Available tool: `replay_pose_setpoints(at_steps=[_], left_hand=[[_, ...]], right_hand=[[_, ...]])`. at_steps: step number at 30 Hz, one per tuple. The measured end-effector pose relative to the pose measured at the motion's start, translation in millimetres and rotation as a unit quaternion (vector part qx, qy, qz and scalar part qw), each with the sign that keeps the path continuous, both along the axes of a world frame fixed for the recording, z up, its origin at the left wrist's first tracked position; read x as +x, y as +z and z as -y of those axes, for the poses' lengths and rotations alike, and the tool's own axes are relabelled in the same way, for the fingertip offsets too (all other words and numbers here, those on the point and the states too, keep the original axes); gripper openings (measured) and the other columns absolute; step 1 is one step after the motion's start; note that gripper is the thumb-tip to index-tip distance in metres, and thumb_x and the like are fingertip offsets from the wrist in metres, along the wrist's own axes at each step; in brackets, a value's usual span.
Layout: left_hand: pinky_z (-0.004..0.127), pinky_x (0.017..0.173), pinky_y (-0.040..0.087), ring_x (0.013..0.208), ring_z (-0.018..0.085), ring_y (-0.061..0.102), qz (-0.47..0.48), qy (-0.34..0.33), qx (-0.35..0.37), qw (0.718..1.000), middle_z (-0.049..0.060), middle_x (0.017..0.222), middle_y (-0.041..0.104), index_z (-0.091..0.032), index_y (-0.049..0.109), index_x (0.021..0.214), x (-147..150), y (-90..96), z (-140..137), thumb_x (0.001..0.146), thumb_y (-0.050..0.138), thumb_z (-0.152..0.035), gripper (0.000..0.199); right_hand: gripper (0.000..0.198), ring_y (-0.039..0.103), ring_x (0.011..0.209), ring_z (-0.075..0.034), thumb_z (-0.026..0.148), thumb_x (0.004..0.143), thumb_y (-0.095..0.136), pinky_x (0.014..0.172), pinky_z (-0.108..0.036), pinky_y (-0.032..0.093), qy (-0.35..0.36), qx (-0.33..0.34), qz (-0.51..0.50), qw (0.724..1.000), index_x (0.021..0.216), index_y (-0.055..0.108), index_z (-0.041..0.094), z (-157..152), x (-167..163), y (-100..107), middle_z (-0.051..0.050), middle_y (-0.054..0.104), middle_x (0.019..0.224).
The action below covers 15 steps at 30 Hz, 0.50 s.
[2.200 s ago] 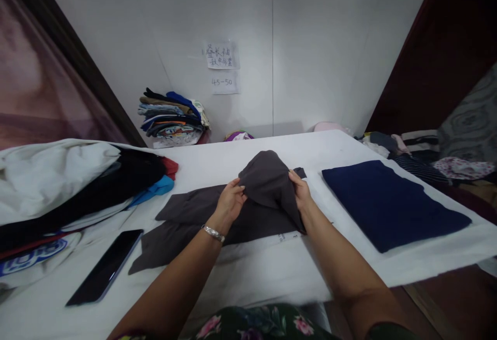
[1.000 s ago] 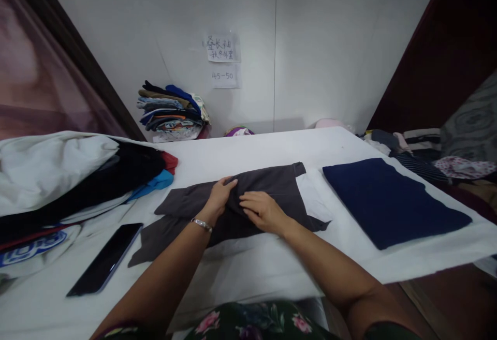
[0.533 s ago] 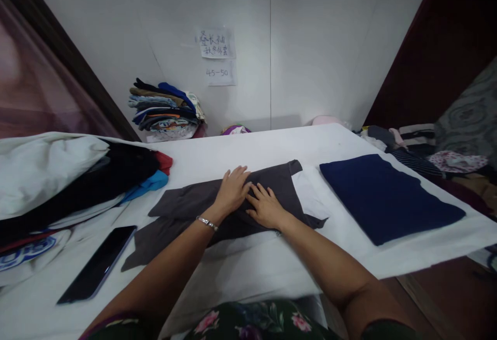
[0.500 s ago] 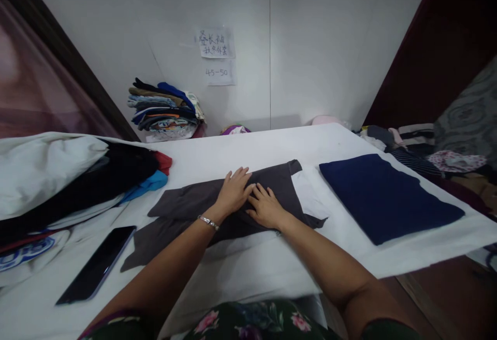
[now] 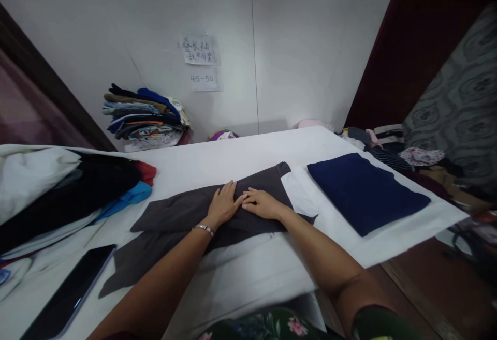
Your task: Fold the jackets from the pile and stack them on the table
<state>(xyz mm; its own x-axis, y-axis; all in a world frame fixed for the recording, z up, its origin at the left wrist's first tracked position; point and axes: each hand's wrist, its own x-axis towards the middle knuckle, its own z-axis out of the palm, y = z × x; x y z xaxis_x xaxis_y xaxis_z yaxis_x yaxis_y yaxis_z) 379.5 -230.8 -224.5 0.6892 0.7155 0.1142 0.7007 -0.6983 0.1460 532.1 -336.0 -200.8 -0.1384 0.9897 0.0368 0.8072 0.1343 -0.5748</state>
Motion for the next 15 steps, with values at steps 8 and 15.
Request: replay_pose_setpoints(at_steps=[8,15], left_hand=[[0.051,0.114,0.026,0.143,0.027,0.03,0.023,-0.005,0.011,1.0,0.017,0.154,0.034,-0.011,0.035,0.146,0,-0.7,4,0.093,0.03,-0.059,0.072],[0.051,0.114,0.026,0.142,0.028,0.031,0.04,-0.008,0.008,0.999,0.017,0.154,0.035,-0.013,0.037,0.145,0,-1.5,5,0.091,0.03,-0.061,0.073]], right_hand=[[0.053,0.017,0.147,-0.032,0.043,0.094,0.048,0.113,-0.063,0.014,-0.238,-0.002,0.155,0.959,0.141,0.045,0.019,-20,76,6,-0.014,0.029,0.156],[0.066,0.012,0.148,-0.03,0.058,0.094,0.037,0.111,-0.059,0.027,-0.264,-0.065,0.11,0.956,0.148,0.032,0.02,-23,116,-28,-0.01,0.022,0.16]])
